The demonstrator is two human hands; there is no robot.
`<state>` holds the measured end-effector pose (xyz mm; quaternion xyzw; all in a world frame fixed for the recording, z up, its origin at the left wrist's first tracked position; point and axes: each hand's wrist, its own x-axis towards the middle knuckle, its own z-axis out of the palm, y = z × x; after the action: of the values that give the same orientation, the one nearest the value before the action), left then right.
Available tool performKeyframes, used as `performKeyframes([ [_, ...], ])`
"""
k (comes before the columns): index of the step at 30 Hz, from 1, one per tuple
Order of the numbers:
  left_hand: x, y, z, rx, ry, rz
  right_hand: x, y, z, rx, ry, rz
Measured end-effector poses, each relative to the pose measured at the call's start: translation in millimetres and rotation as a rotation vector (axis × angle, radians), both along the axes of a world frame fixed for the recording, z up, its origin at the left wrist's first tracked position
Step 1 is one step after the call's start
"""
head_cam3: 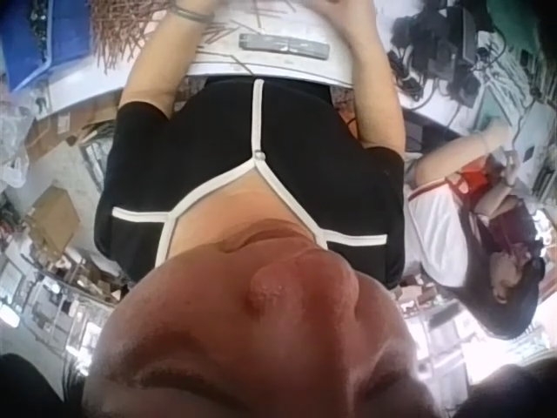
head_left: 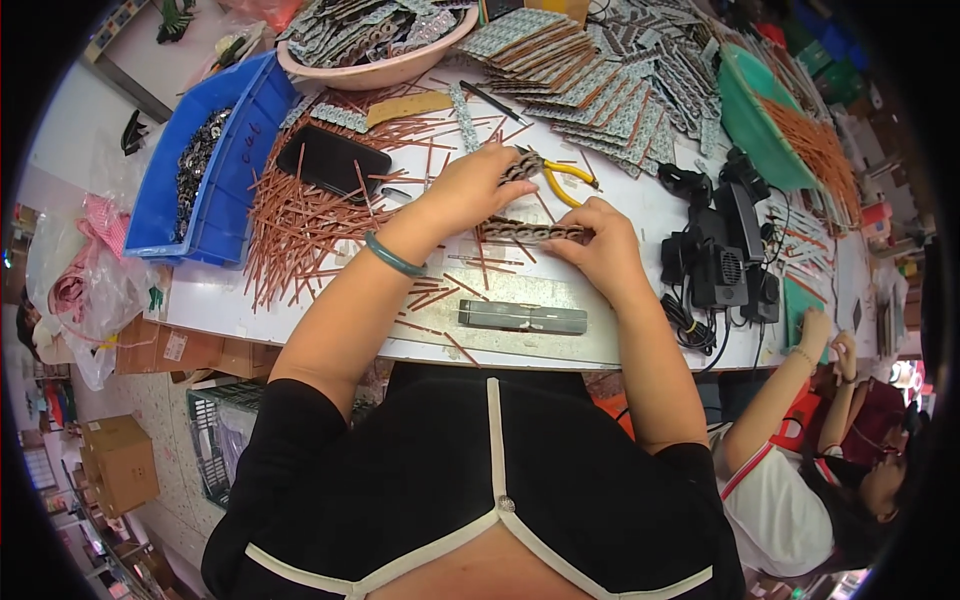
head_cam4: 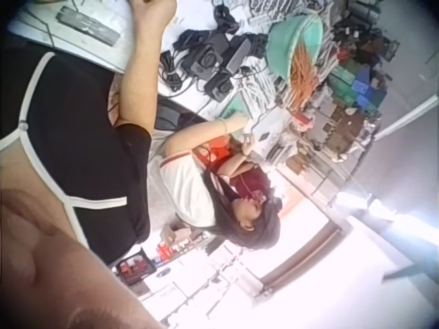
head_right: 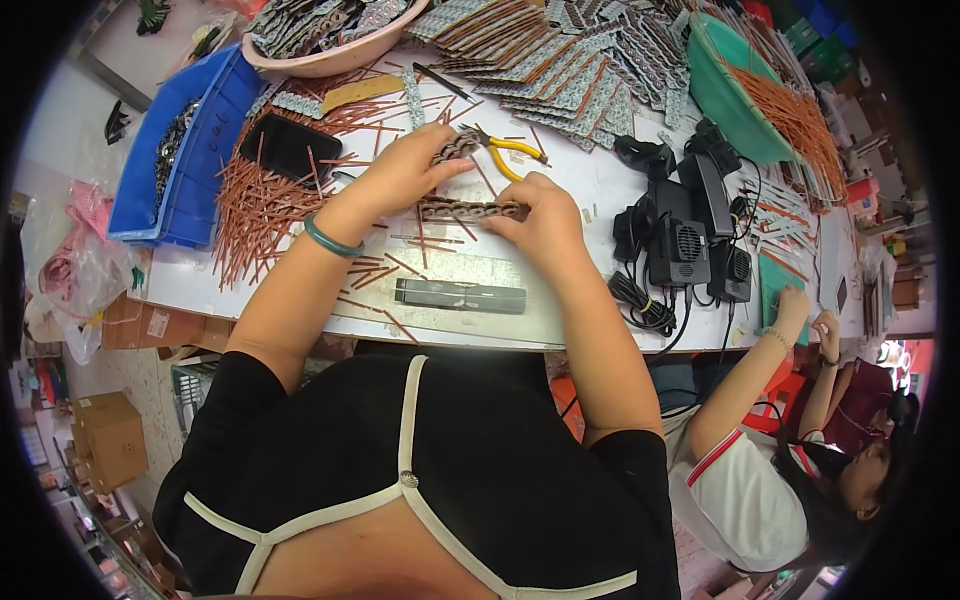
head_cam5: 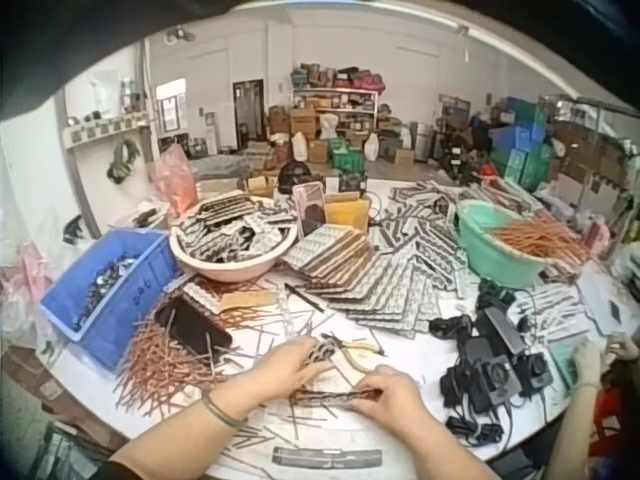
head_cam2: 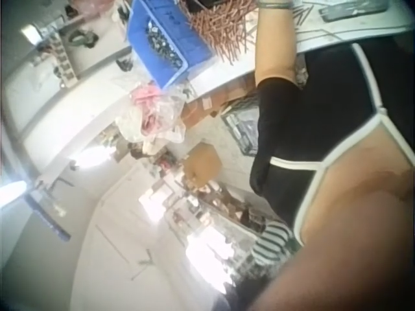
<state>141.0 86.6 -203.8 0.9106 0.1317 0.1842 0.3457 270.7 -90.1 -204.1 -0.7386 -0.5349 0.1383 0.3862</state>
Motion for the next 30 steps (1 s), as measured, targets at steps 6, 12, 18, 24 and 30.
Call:
performKeyframes([
  [6,6.5,-16.6,7.4,0.235,0.218,-0.258,1.2,4.9,-14.0,-0.158,0.024,-0.090],
  [12,-6.9,-15.3,3.0,0.196,0.080,-0.323,-7.8,4.1,-0.5,0.017,0.025,-0.054],
  [18,-19.8,-19.4,19.0,0.239,0.093,-0.359,4.4,1.8,0.5,-0.068,0.045,0.099],
  [24,-41.4,-22.7,3.4,0.279,0.096,-0.136,-6.3,2.7,10.3,-0.064,-0.118,0.127],
  [30,-44.1,-29.0,8.6,0.267,-0.053,-0.166,-4.5,-0.2,7.0,-0.111,-0.168,0.099],
])
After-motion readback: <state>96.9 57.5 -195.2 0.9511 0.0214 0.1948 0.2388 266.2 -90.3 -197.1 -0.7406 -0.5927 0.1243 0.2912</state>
